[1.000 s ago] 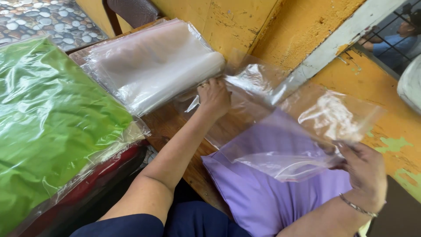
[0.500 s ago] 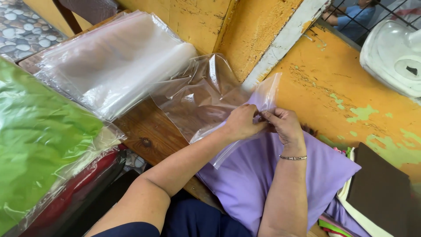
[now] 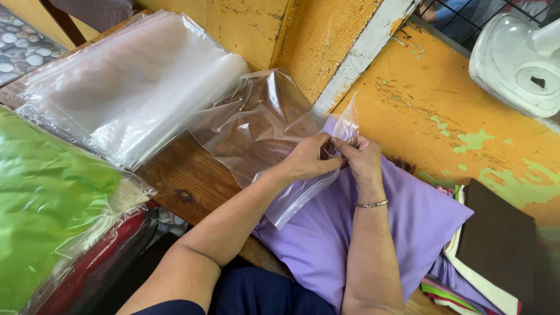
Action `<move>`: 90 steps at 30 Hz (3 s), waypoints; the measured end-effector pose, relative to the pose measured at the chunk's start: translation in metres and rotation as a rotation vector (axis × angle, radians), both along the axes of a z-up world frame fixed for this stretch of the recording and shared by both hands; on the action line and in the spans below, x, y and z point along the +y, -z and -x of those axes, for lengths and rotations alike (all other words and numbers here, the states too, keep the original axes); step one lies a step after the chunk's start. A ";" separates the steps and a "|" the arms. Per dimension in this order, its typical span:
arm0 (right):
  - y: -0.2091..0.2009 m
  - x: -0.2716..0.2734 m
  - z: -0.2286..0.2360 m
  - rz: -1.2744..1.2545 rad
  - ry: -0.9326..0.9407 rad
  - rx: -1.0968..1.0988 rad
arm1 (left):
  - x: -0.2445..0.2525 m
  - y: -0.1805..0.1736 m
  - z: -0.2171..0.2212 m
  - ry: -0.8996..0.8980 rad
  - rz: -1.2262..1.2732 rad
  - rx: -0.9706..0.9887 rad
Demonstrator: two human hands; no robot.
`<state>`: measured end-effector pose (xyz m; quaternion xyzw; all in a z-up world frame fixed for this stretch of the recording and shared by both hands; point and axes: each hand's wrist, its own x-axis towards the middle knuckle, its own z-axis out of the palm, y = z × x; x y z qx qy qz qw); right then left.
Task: The person takes a clear plastic bag from a stack, inserts a purple pillow into it, and then carefully smooths out the air and seals the bag.
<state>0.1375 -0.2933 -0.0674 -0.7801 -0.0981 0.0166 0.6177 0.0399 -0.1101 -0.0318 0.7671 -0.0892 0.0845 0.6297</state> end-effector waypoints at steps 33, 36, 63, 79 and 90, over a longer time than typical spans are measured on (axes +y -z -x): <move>-0.028 0.039 0.037 0.464 -0.223 -0.077 | 0.033 -0.052 0.037 0.210 -0.228 0.119; -0.041 0.041 0.050 0.263 -0.201 -0.069 | 0.037 -0.031 0.015 0.225 -0.223 0.108; -0.075 -0.005 0.037 1.305 0.052 0.248 | 0.065 -0.003 -0.010 -0.292 -0.343 0.096; -0.136 0.036 0.091 1.362 0.044 -0.019 | 0.082 -0.027 0.004 -0.315 -0.264 0.072; -0.096 -0.028 0.066 1.372 0.074 -0.040 | 0.088 -0.019 -0.005 -0.379 -0.250 0.067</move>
